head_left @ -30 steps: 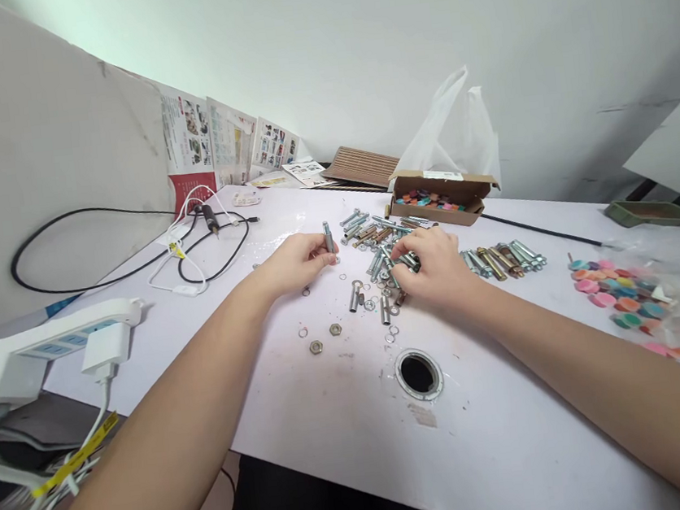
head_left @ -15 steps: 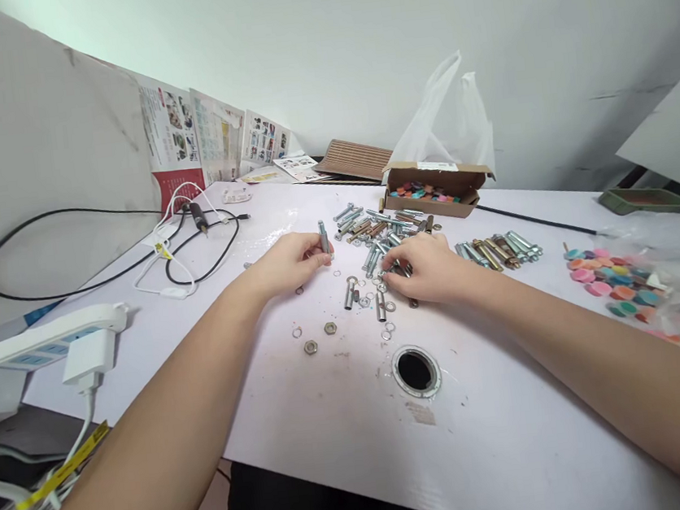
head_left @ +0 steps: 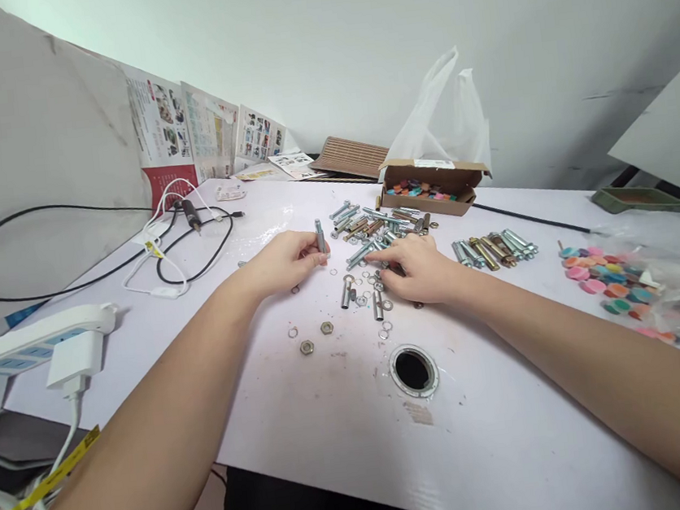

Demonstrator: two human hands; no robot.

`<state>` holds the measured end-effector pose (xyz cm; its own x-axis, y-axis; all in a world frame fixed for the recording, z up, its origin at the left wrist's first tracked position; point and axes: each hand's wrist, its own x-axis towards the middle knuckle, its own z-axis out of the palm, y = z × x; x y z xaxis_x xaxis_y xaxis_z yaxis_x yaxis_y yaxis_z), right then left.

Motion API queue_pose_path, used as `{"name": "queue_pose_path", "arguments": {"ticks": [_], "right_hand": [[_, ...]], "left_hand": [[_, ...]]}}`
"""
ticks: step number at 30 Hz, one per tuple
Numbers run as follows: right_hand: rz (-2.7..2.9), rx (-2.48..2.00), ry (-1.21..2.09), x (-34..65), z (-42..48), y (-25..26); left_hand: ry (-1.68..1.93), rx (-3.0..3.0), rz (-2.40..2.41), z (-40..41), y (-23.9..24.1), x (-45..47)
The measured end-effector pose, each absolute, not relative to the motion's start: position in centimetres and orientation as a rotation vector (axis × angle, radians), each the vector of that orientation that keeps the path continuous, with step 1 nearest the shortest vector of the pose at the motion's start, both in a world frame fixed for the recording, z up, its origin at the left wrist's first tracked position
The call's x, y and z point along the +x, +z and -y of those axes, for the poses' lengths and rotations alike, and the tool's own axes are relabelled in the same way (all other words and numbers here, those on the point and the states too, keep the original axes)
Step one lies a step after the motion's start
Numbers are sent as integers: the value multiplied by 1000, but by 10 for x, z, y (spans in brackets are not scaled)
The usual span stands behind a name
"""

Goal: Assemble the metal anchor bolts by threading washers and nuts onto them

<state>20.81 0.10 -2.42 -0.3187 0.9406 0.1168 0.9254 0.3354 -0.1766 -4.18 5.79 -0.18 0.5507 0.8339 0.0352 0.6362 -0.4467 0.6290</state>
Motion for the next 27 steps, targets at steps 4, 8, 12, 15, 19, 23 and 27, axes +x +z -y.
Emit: {"name": "queue_pose_path", "arguments": {"ticks": [4, 8, 12, 15, 19, 23, 27], "right_hand": [[2423, -1711, 63, 206, -3, -27], [2456, -1713, -4, 205, -3, -28], [2399, -1691, -17, 205, -2, -25], [2298, -1747, 49, 204, -4, -24], [2226, -1842, 294, 201, -7, -22], [2163, -1902, 510, 199, -7, -15], [1987, -1727, 762, 199, 2, 3]], "left_hand": [[441, 2225, -1160, -57, -2, -43], [447, 2249, -1162, -57, -2, -42], [433, 2247, -1130, -56, -1, -41], [395, 2279, -1109, -55, -3, -39], [359, 2332, -1080, -52, -6, -36], [313, 2345, -1017, -47, -4, -31], [284, 2358, -1002, -41, -2, -28]]}}
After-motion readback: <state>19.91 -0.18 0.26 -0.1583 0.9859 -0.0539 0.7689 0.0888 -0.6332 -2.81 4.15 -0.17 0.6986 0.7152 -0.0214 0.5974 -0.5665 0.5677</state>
